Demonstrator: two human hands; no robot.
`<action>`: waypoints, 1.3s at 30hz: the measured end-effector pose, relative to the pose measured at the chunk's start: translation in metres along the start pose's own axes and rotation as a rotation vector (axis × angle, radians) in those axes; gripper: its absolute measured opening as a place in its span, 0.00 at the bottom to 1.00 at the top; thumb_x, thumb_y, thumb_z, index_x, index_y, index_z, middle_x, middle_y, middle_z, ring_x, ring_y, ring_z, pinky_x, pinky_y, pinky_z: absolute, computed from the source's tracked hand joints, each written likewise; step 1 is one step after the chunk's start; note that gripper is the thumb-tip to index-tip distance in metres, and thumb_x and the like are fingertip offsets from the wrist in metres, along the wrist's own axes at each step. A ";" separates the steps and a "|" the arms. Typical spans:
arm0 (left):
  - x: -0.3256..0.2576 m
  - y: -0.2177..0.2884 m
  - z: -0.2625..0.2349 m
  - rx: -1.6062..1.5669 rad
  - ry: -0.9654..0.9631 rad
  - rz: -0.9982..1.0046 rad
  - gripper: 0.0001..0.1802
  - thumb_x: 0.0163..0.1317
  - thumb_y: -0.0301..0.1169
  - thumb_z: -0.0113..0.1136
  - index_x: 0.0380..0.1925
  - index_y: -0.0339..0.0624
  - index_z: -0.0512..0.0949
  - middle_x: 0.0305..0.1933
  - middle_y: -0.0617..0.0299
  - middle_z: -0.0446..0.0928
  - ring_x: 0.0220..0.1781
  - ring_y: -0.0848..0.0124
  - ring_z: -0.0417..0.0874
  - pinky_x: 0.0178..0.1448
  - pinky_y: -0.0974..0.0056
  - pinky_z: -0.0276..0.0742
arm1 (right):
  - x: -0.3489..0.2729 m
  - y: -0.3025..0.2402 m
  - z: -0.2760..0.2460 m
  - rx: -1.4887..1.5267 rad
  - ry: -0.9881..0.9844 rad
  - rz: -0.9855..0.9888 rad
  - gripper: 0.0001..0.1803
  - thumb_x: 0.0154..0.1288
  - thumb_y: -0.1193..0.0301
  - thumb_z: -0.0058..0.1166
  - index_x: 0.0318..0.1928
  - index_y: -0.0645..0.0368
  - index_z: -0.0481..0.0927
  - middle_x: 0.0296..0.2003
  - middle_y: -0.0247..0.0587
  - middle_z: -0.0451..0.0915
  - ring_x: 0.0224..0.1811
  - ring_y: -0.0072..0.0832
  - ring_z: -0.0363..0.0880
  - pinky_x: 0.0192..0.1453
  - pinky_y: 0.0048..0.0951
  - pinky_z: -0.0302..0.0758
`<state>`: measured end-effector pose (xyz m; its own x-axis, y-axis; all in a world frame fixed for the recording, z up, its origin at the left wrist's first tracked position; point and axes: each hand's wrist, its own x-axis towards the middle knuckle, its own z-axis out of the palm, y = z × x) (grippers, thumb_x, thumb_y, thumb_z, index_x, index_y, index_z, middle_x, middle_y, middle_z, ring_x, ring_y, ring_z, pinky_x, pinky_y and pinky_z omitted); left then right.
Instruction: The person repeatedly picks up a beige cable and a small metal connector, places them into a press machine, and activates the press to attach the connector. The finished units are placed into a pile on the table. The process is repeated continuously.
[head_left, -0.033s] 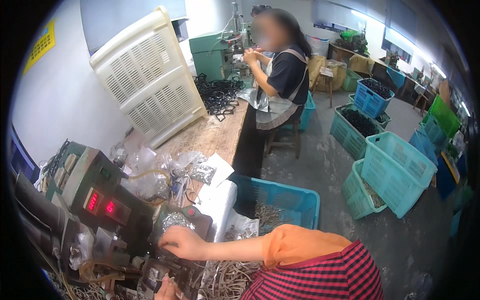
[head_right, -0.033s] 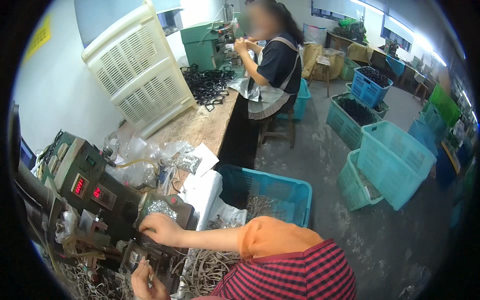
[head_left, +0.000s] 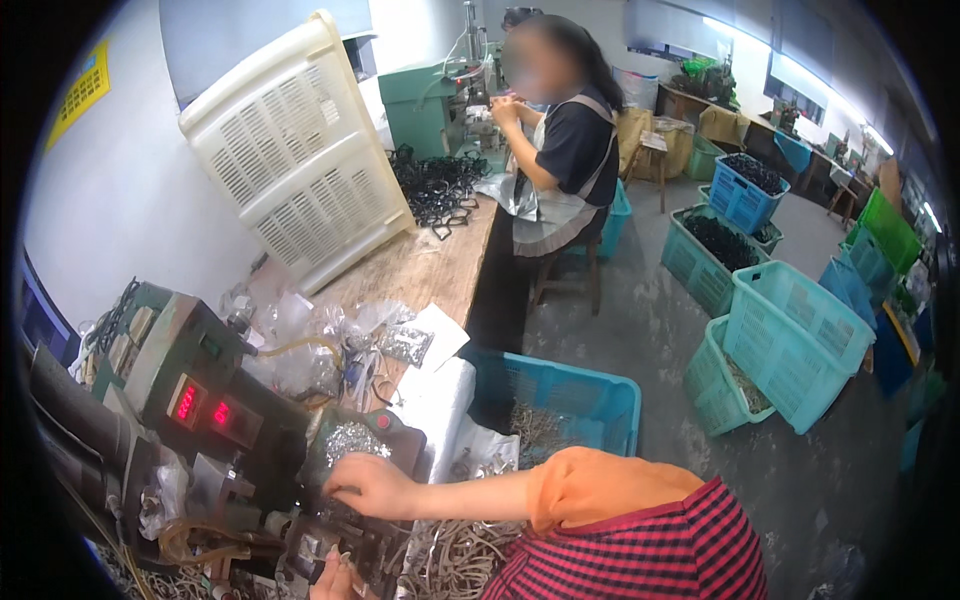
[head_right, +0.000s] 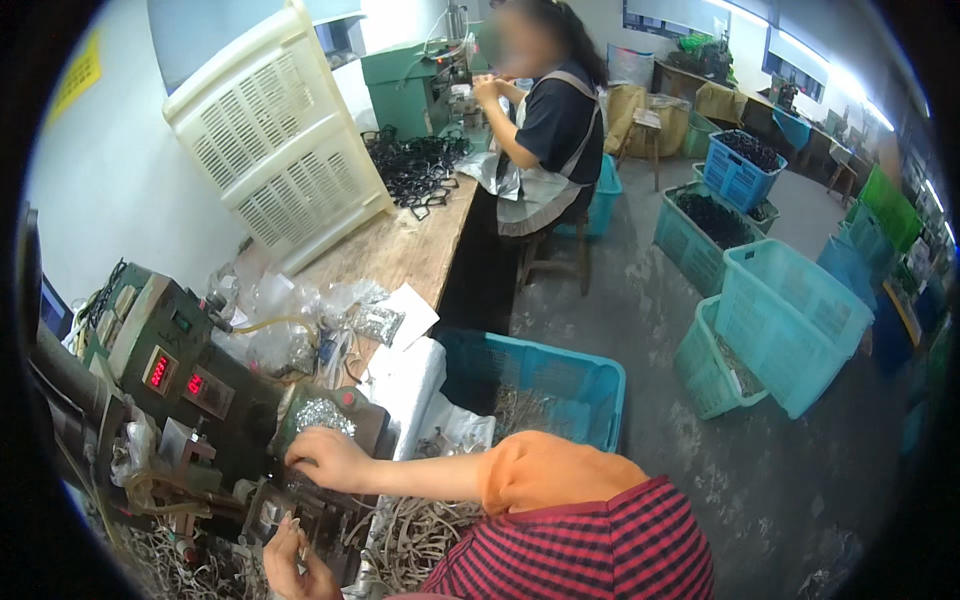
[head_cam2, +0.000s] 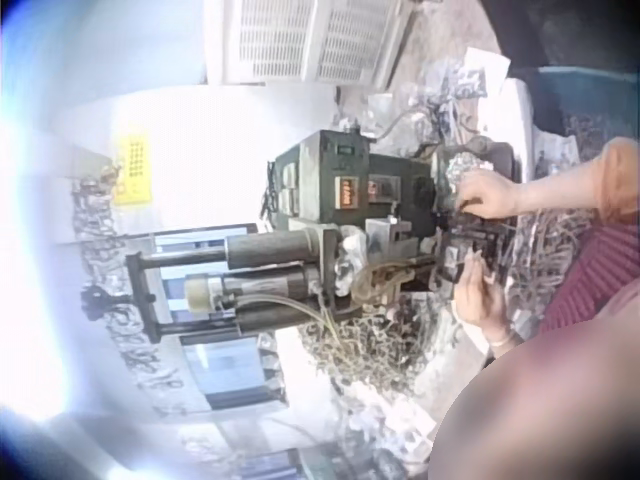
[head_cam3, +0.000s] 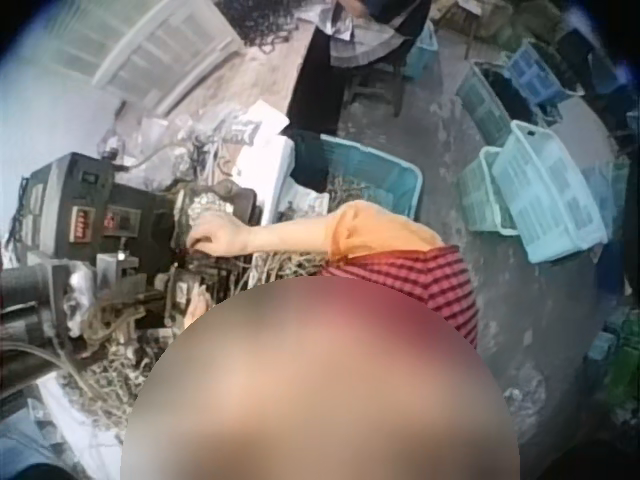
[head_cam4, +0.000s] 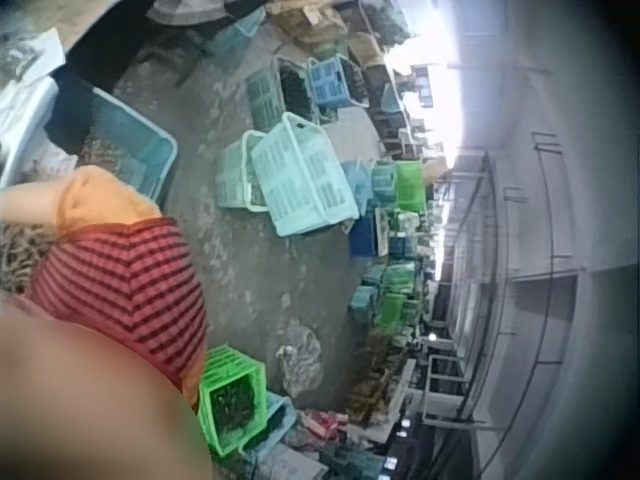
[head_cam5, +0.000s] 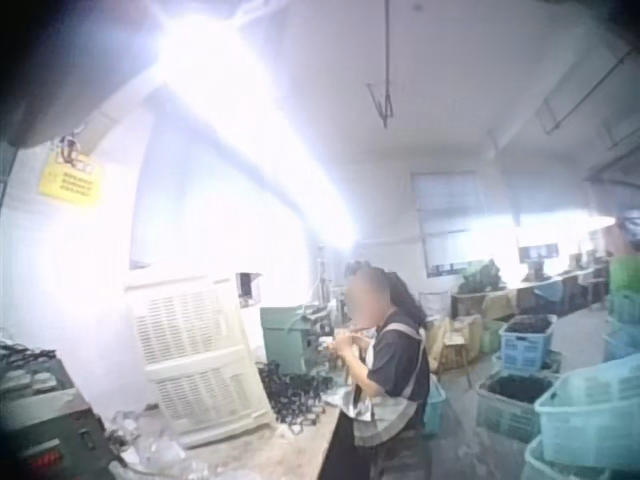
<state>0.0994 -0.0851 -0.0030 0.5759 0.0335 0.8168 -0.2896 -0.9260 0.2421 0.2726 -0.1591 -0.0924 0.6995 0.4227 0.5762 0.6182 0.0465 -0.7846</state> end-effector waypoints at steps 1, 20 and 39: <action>-0.002 0.000 -0.001 0.007 -0.003 -0.009 0.08 0.64 0.19 0.65 0.43 0.34 0.86 0.43 0.47 0.88 0.42 0.53 0.89 0.48 0.56 0.85 | -0.004 0.011 0.001 -0.026 0.010 0.020 0.06 0.59 0.72 0.63 0.38 0.56 0.86 0.38 0.41 0.85 0.47 0.44 0.82 0.53 0.43 0.78; -0.015 -0.025 -0.020 0.035 -0.085 -0.021 0.17 0.44 0.18 0.66 0.38 0.40 0.86 0.48 0.57 0.88 0.23 0.70 0.73 0.27 0.67 0.70 | 0.003 0.072 -0.003 0.510 0.344 0.509 0.06 0.69 0.79 0.63 0.45 0.64 0.86 0.42 0.35 0.87 0.44 0.20 0.82 0.52 0.23 0.77; -0.272 -0.247 -0.140 0.582 -0.051 -1.346 0.22 0.54 0.38 0.66 0.35 0.22 0.82 0.37 0.33 0.85 0.33 0.48 0.84 0.45 0.47 0.78 | -0.003 0.027 -0.014 -0.162 0.056 -0.041 0.06 0.55 0.75 0.64 0.35 0.57 0.87 0.33 0.42 0.84 0.42 0.44 0.81 0.48 0.41 0.77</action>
<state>-0.0931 0.1867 -0.2119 0.1852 0.9743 0.1284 0.8115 -0.2254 0.5391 0.2923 -0.1718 -0.1116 0.6886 0.3722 0.6223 0.6931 -0.0855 -0.7158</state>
